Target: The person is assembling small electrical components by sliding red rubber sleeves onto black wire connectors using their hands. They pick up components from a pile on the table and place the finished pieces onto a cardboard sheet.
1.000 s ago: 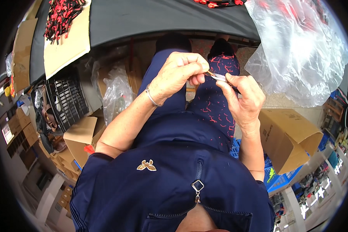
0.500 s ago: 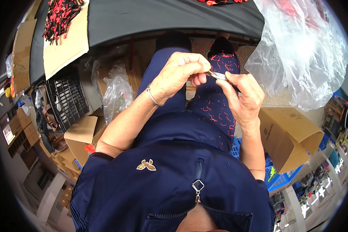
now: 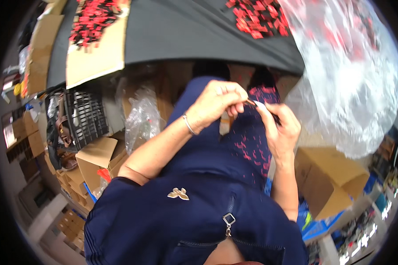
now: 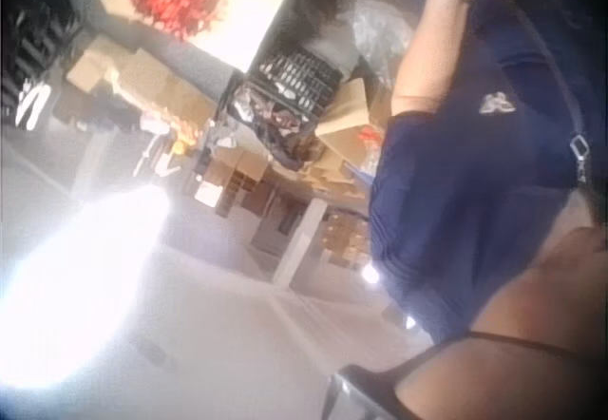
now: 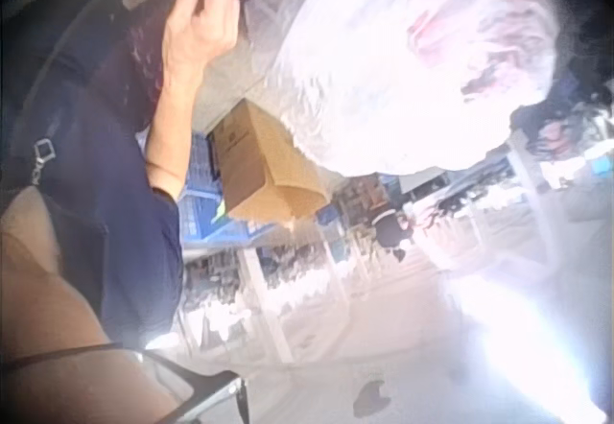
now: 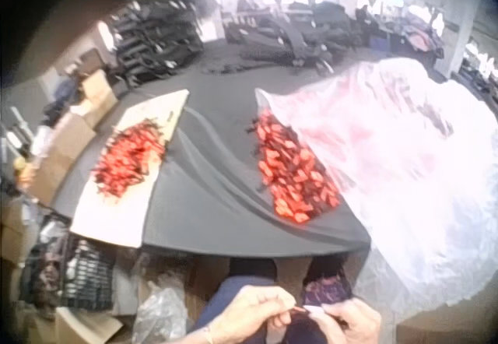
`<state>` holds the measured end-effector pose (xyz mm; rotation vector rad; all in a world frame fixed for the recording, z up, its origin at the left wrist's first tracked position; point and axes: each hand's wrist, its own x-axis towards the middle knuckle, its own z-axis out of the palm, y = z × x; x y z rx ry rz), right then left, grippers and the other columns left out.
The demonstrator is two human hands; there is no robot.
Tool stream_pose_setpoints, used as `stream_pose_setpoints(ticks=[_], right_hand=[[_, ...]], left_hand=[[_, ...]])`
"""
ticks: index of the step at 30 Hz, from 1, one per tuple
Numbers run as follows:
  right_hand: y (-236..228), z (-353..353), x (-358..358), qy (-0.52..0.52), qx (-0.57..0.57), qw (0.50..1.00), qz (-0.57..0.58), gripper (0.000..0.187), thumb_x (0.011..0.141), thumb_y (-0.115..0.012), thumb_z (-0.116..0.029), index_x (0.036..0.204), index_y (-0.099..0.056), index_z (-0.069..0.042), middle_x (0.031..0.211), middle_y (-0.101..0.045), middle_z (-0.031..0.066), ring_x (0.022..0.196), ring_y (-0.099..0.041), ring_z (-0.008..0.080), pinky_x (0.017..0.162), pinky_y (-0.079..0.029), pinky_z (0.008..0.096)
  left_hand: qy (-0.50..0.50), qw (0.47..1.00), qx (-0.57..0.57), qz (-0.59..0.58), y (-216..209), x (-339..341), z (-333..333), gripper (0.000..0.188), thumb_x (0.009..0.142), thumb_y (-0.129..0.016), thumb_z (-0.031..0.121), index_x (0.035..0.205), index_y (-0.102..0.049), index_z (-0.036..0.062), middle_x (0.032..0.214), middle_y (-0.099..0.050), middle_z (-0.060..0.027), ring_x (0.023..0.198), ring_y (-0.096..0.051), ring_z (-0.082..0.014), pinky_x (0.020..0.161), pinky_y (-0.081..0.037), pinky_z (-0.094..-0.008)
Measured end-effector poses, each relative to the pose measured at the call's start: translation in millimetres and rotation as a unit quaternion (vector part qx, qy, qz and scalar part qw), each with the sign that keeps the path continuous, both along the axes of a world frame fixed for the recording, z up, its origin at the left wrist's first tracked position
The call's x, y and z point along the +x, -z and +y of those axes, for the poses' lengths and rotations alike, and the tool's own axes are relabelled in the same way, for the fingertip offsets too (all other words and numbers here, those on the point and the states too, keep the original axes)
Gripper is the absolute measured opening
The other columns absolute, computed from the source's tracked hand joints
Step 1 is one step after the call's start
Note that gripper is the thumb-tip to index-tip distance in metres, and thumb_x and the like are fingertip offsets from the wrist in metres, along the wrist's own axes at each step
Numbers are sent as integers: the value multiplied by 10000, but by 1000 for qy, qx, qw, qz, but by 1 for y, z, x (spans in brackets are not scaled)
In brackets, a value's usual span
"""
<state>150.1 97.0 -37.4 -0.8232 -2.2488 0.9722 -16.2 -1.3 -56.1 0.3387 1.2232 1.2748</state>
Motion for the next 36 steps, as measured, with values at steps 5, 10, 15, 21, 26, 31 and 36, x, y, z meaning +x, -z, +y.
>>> stream_pose_setpoints(ticks=[5,10,15,21,26,31,36], right_hand=[[15,-2,1,102,-237,964,70,132,818,-677,1,933,-612,11,816,-631,17,727,-562,47,666,-462,181],[25,-6,-3,98,-267,953,100,113,828,-654,22,931,-609,14,836,-633,26,746,-562,52,688,-460,175],[31,-6,-6,120,-274,948,108,114,830,-656,9,934,-610,13,831,-629,24,733,-555,48,681,-460,175],[15,7,-9,212,-291,916,178,98,865,-612,-18,953,-597,23,797,-625,37,704,-570,65,618,-459,180],[17,-16,9,206,-240,936,153,99,881,-594,-21,958,-583,41,784,-598,49,694,-569,88,656,-474,216],[26,-13,19,201,-256,934,150,126,845,-649,-15,952,-595,22,841,-622,45,703,-567,72,632,-479,186],[27,-4,15,195,-256,935,148,126,843,-651,-16,951,-597,22,842,-625,37,703,-564,66,629,-481,191]], left_hand=[[-190,979,49,52,-22,-75,1,129,870,-593,148,872,-613,20,668,-595,-43,535,-540,-103,506,-449,-220],[-434,842,306,-97,-38,-181,-18,318,924,-492,273,1112,-561,26,1010,-630,-86,749,-574,-141,682,-483,-279],[-447,869,211,4,-14,-153,-4,413,939,-441,243,1274,-465,2,1105,-590,-123,815,-562,-143,733,-487,-271],[-313,853,136,395,-23,-118,49,215,910,-537,67,1100,-609,-5,934,-658,-65,726,-595,-93,691,-483,-201],[-148,752,99,634,-24,-133,96,198,864,-580,70,1046,-657,56,917,-668,-66,775,-632,-127,733,-484,-227],[-123,612,112,773,-4,-143,131,160,809,-626,173,917,-689,72,900,-646,-108,808,-623,-295,743,-500,-369],[-83,616,58,781,-10,-152,120,130,808,-633,179,857,-678,67,887,-646,-86,822,-622,-288,741,-495,-363]])
